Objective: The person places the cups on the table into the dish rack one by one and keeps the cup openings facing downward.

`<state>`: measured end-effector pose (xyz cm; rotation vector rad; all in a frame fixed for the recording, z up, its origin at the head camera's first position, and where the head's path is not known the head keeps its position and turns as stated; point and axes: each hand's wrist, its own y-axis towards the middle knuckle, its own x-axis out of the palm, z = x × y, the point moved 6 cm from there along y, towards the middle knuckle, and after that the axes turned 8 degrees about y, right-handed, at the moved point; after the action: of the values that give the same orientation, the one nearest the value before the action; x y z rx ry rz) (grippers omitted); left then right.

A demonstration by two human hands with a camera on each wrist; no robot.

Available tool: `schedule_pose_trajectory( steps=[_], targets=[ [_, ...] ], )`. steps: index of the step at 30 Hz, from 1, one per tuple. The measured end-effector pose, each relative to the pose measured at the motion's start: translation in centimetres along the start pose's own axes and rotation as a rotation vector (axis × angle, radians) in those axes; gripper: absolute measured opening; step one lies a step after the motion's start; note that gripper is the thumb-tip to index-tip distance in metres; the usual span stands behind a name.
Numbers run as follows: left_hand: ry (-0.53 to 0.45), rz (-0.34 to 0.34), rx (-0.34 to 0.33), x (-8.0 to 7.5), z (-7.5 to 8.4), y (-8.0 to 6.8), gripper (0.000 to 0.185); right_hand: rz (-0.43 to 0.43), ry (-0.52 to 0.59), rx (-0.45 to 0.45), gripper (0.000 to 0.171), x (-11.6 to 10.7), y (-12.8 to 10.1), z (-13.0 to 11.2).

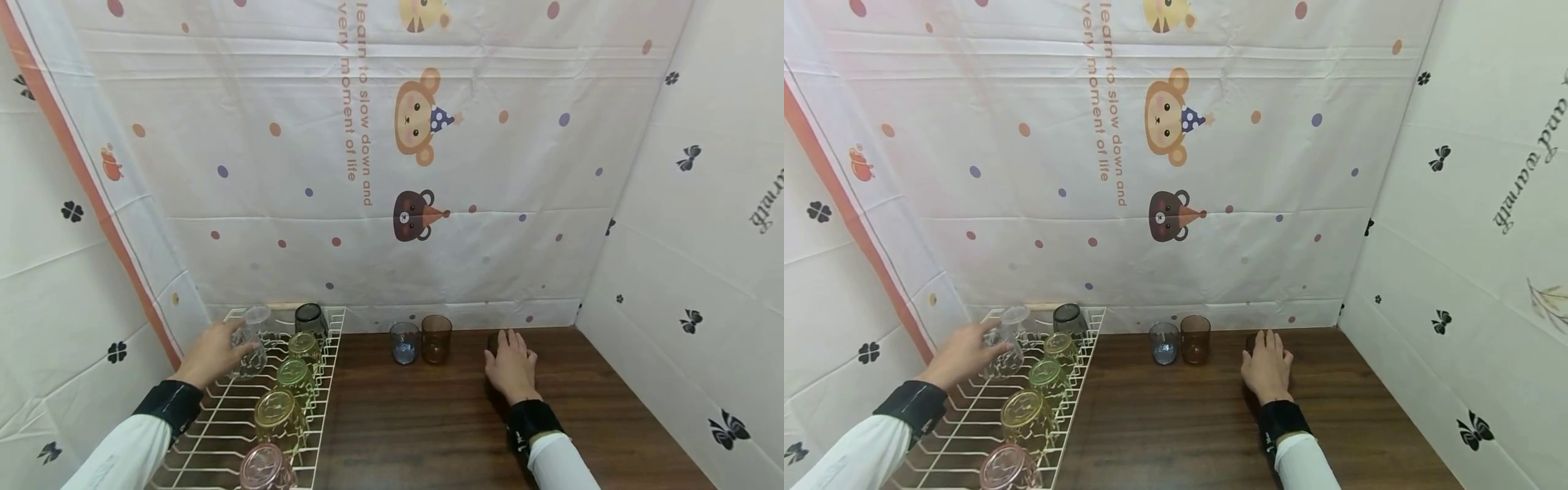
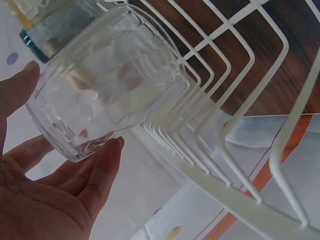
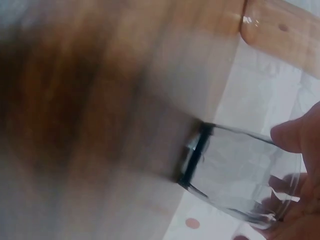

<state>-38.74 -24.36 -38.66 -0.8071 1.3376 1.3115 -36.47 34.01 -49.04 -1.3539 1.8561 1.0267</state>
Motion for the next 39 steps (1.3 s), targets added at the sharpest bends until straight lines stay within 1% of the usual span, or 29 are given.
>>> schedule_pose_trajectory(
  steps=[4,6,10,16,22,27,33,39],
  targets=[
    [0.012,-0.045,-0.042,0.7,-0.3,0.3,0.074,-0.009,-0.012,-0.027,0.067,-0.4,0.0,0.0],
    [0.014,-0.054,-0.059,1.0,-0.4,0.5,0.074,-0.020,-0.003,-0.031,0.067,-0.7,0.0,-0.2],
    [0.005,-0.048,-0.070,1.3,-0.5,0.6,0.071,-0.044,0.019,-0.026,0.067,-1.0,-0.1,-0.3],
    [-0.020,-0.057,-0.099,1.7,-1.1,0.5,0.073,-0.071,0.014,-0.016,0.069,-1.0,-0.1,-0.4],
    [0.019,-0.024,-0.066,2.0,-0.9,0.7,0.070,-0.081,0.023,0.003,0.070,-1.3,0.0,-0.6],
    [0.050,-0.018,-0.075,2.1,-0.7,0.7,0.069,-0.092,0.018,-0.006,0.070,-1.6,0.0,-1.0],
    [0.023,-0.032,-0.106,2.6,-0.8,0.8,0.071,-0.103,0.030,-0.025,0.070,-1.6,-0.2,-1.0],
    [-0.001,-0.026,-0.098,2.6,-0.6,0.6,0.073,-0.099,0.041,-0.035,0.071,-1.8,-0.1,-1.2]
  ],
)
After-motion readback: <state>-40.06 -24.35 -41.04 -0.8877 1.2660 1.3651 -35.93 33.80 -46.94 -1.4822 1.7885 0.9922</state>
